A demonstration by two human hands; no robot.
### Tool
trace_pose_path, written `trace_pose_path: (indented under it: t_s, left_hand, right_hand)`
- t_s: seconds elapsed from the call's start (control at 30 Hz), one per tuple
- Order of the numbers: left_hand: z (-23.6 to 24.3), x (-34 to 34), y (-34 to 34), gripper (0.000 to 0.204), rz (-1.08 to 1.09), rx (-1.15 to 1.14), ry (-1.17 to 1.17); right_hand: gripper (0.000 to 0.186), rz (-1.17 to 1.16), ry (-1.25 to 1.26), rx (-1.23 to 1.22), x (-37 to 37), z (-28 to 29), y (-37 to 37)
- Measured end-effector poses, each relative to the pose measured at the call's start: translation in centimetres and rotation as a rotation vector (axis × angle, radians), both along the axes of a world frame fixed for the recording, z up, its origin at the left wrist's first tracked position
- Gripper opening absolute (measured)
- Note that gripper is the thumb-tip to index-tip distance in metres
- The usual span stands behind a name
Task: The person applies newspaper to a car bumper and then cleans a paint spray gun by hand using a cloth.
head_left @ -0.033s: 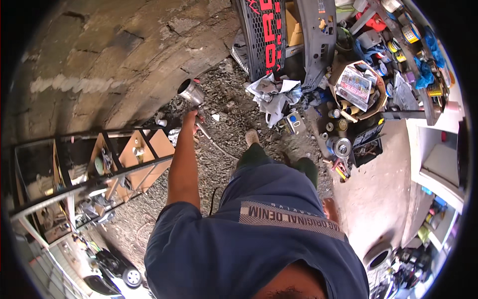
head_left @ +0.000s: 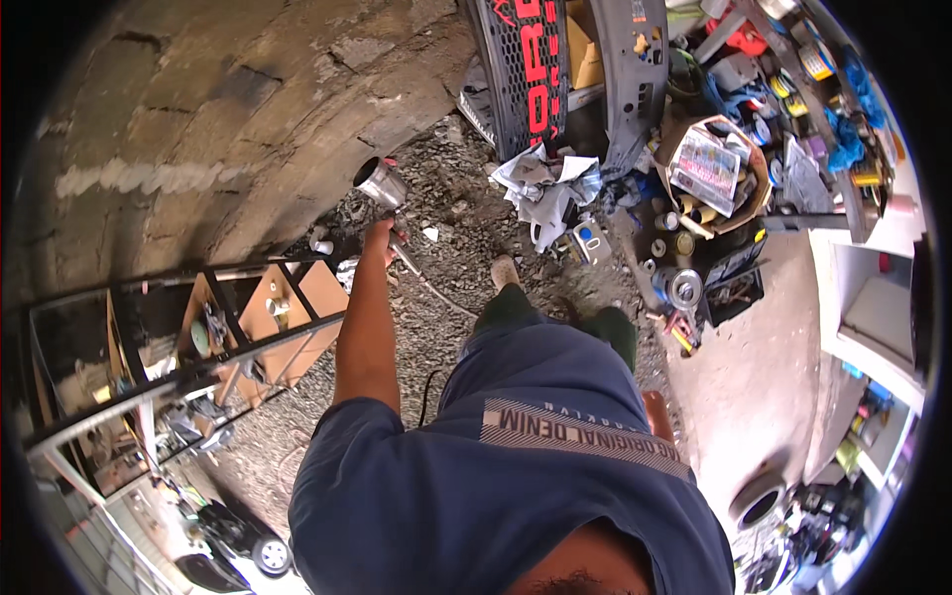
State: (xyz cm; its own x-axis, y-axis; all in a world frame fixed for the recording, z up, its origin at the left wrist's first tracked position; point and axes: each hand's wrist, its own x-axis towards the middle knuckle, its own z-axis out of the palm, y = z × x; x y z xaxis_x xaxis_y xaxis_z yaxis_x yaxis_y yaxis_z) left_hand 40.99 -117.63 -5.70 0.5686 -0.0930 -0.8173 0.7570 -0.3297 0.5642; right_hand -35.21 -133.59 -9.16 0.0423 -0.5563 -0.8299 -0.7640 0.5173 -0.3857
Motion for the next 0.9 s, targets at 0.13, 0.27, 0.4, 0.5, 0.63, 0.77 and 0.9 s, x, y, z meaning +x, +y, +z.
trace_pose_path:
  t_s: [0.13, 0.27, 0.4, 0.5, 0.63, 0.77, 0.9]
  left_hand:
    - [-1.2, 4.6, -2.5, 0.021, 0.037, -0.014, 0.123]
    - [-1.5, 7.1, -3.3, 0.021, -0.044, 0.137, 0.263]
    - [-2.1, 9.5, -2.0, 0.021, -0.057, 0.159, 0.256]
    - [-2.2, 9.1, -1.2, 0.022, -0.067, 0.164, 0.223]
    - [-1.8, 8.5, -1.6, 0.016, -0.111, 0.15, 0.214]
    - [-1.8, 9.6, 0.1, 0.021, -0.102, 0.167, 0.219]
    - [-2.3, 9.7, 0.9, 0.022, -0.151, 0.166, 0.247]
  right_hand:
    - [0.02, -0.089, -0.042, 0.105, 3.1, -2.1, 4.9]
    - [0.026, -0.157, -0.036, -0.08, 6.1, -2.6, 7.5]
    - [0.024, -0.158, 0.003, 0.003, 9.3, -0.4, 5.4]
    - [0.028, -0.358, -0.04, 0.026, 10.1, 0.5, 4.2]
    - [0.026, -0.376, 0.04, 0.031, 10.9, 0.6, 3.3]
    - [0.032, -0.201, 0.015, 0.036, 11.8, 0.1, 3.4]
    - [0.031, -0.18, 0.01, 0.015, 11.1, -0.8, 3.5]
